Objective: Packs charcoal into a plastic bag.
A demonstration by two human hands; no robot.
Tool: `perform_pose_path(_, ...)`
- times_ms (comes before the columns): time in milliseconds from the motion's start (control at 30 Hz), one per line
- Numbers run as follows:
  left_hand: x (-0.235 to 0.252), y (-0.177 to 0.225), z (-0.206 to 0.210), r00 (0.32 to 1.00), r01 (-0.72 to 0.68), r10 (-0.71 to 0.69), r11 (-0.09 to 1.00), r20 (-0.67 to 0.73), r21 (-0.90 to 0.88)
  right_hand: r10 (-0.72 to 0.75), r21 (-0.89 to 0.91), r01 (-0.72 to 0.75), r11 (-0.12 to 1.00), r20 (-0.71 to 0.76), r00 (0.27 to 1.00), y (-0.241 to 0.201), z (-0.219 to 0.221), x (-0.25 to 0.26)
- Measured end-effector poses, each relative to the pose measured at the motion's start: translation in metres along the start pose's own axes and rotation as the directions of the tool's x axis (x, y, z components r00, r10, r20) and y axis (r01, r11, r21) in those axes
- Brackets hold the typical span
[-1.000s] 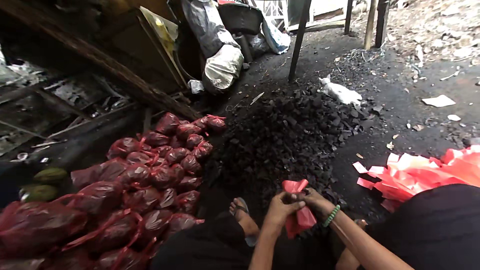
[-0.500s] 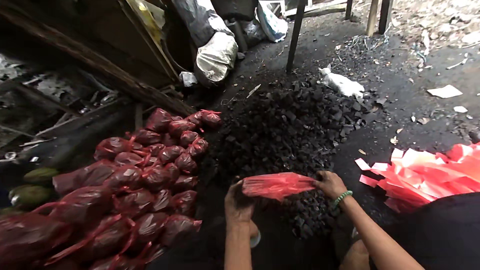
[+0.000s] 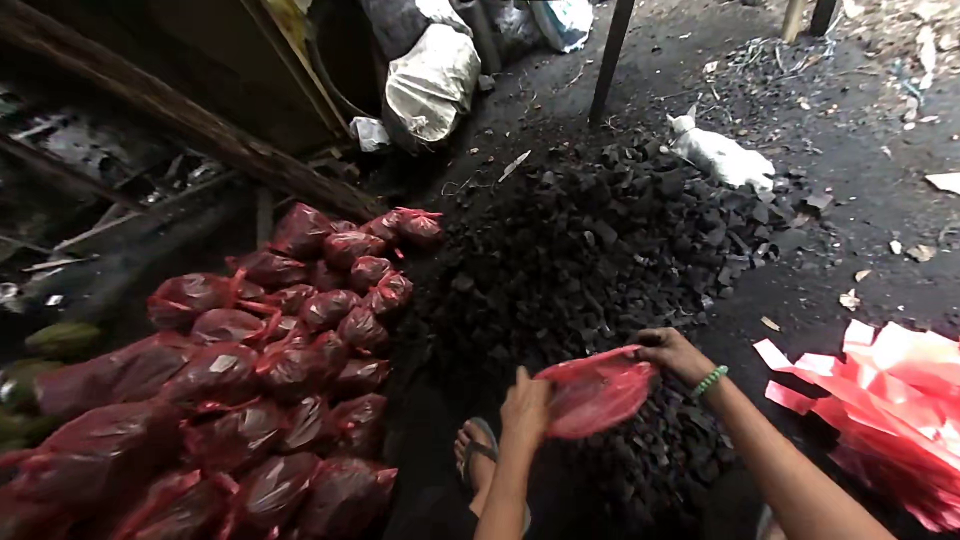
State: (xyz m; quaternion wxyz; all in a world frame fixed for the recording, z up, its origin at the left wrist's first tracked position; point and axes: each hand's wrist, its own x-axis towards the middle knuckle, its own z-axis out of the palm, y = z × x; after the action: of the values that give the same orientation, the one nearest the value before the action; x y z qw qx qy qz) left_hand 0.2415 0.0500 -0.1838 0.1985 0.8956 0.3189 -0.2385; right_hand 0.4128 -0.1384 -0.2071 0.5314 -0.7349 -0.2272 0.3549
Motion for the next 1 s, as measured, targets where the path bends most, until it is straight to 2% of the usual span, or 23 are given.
perform_pose_path(67,0.025,-0.014,0.012,0.964,0.042,-0.088,0.982,-0.25,-0.183,0.05,0.233,-0.036,0.972,-0.058,0.997,0.001,-0.001,0.023)
perform_pose_path(100,0.04,-0.021,0.022,0.915,0.016,-0.153,0.938,-0.373,-0.346,0.083,0.322,-0.047,0.946,-0.099,0.992,0.003,0.0,0.036)
perform_pose_path(133,0.056,-0.027,0.031,0.865,-0.029,-0.247,0.844,-0.436,-0.536,0.116,0.343,-0.058,0.938,-0.152,0.982,0.008,0.001,0.052)
perform_pose_path(167,0.07,-0.03,0.041,0.835,-0.069,-0.347,0.703,-0.427,-0.707,0.144,0.283,-0.079,0.956,-0.217,0.965,0.014,-0.001,0.07)
perform_pose_path(233,0.088,-0.032,0.057,0.845,-0.114,-0.419,0.467,-0.333,-0.877,0.166,0.083,-0.147,0.986,-0.319,0.933,0.028,-0.005,0.107)
perform_pose_path(300,0.1,-0.028,0.066,0.892,-0.103,-0.369,0.399,-0.262,-0.911,0.133,-0.098,-0.18,0.979,-0.365,0.921,0.035,-0.01,0.142)
perform_pose_path(367,0.112,-0.023,0.07,0.918,-0.074,-0.338,0.37,-0.208,-0.926,0.097,-0.221,-0.195,0.956,-0.388,0.916,0.036,-0.009,0.17)
perform_pose_path(467,0.133,-0.022,0.069,0.927,-0.036,-0.339,0.344,-0.16,-0.938,0.112,-0.308,-0.251,0.918,-0.406,0.907,0.04,-0.002,0.197)
perform_pose_path(600,0.154,-0.018,0.069,0.938,-0.029,-0.308,0.381,-0.156,-0.924,0.045,-0.242,-0.148,0.959,-0.383,0.922,0.066,-0.004,0.19)
perform_pose_path(667,0.156,-0.015,0.073,0.94,-0.029,-0.298,0.424,-0.17,-0.905,0.023,-0.243,-0.104,0.965,-0.315,0.949,0.077,-0.011,0.172)
perform_pose_path(800,0.155,-0.018,0.082,0.948,-0.015,-0.261,0.53,-0.18,-0.848,0.02,-0.458,-0.081,0.885,-0.137,0.99,0.088,-0.02,0.163)
perform_pose_path(1000,0.164,-0.007,0.06,0.965,0.066,-0.259,0.383,-0.039,-0.921,0.198,-0.55,-0.194,0.813,-0.053,0.979,0.088,-0.008,0.166)
